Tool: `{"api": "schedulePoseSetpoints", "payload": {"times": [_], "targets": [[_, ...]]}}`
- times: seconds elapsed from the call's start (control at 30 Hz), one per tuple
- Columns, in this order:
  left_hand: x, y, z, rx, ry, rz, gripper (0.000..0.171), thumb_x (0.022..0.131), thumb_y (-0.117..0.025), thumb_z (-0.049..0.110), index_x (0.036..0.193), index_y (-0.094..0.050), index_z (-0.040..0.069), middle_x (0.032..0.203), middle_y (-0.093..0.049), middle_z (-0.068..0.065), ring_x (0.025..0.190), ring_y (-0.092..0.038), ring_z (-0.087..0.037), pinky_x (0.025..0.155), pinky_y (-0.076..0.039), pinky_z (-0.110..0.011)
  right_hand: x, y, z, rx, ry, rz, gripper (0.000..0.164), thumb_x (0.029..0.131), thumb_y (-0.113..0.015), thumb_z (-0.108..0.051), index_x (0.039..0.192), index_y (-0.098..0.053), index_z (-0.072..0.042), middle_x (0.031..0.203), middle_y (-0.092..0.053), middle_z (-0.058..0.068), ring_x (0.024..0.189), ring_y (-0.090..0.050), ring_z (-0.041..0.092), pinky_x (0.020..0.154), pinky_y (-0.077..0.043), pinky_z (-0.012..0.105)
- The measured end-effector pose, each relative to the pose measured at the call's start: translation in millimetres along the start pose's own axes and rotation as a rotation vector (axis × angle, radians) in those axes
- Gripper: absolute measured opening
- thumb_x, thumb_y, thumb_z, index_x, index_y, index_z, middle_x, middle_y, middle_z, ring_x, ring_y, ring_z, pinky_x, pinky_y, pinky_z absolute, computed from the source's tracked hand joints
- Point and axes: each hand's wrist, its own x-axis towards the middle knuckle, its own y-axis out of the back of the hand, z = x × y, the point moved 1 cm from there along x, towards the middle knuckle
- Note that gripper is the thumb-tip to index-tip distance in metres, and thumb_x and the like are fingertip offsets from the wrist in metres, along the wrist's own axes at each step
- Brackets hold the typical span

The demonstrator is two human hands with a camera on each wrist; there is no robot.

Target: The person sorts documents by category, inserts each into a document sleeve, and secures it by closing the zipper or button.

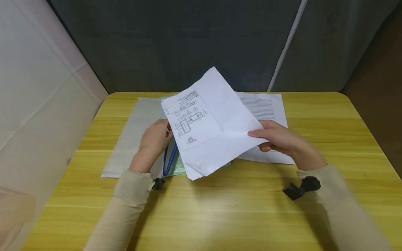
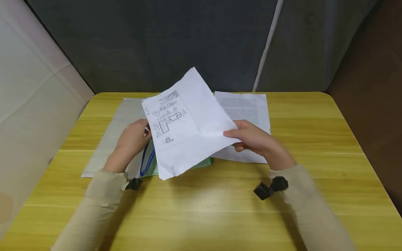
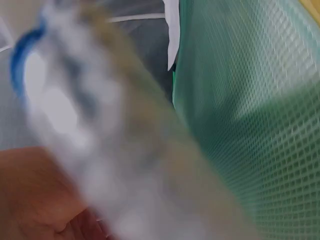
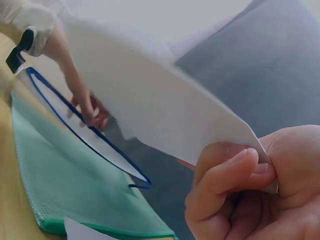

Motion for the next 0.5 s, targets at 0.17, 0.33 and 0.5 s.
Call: {"api": "schedulePoseSetpoints", "payload": {"times": [0.17,0.33,0.5], "targets": [[-0.2,-0.3,-0.8,-0.028,0.041,0.004,0.019,0.102,-0.05,0.019,0.101,-0.058,0.002,0.099,-0.063,-0.017,0.083,-0.058,-0.03,0.07,-0.047,-0.041,9,-3,0,-0.069,-0.029,0.08,0.021,0.102,-0.051,-0.016,0.117,-0.058,-0.003,0.088,-0.072,-0.007,0.057,-0.044,0.008,0.054,-0.036,0.022],[-1.3,-2.4,-3.3,0.004,0.039,0.023,0.016,0.101,-0.05,0.013,0.112,-0.051,0.002,0.096,-0.066,-0.02,0.079,-0.063,-0.035,0.065,-0.049,-0.044,3,6,11,-0.052,-0.093,0.153,0.042,0.1,-0.052,-0.015,0.138,-0.045,0.003,0.091,-0.072,-0.01,0.078,-0.067,0.006,0.072,-0.056,0.025],[-0.9,-3.8,0.8,0.091,-0.011,-0.014,0.019,0.1,-0.052,0.006,0.115,-0.062,0.002,0.113,-0.061,-0.02,0.096,-0.064,-0.039,0.079,-0.053,-0.048,-7,20,29,-0.034,-0.078,0.171,0.062,0.1,-0.051,-0.007,0.155,-0.023,-0.001,0.105,-0.065,-0.014,0.087,-0.068,0.005,0.078,-0.056,0.024]]}}
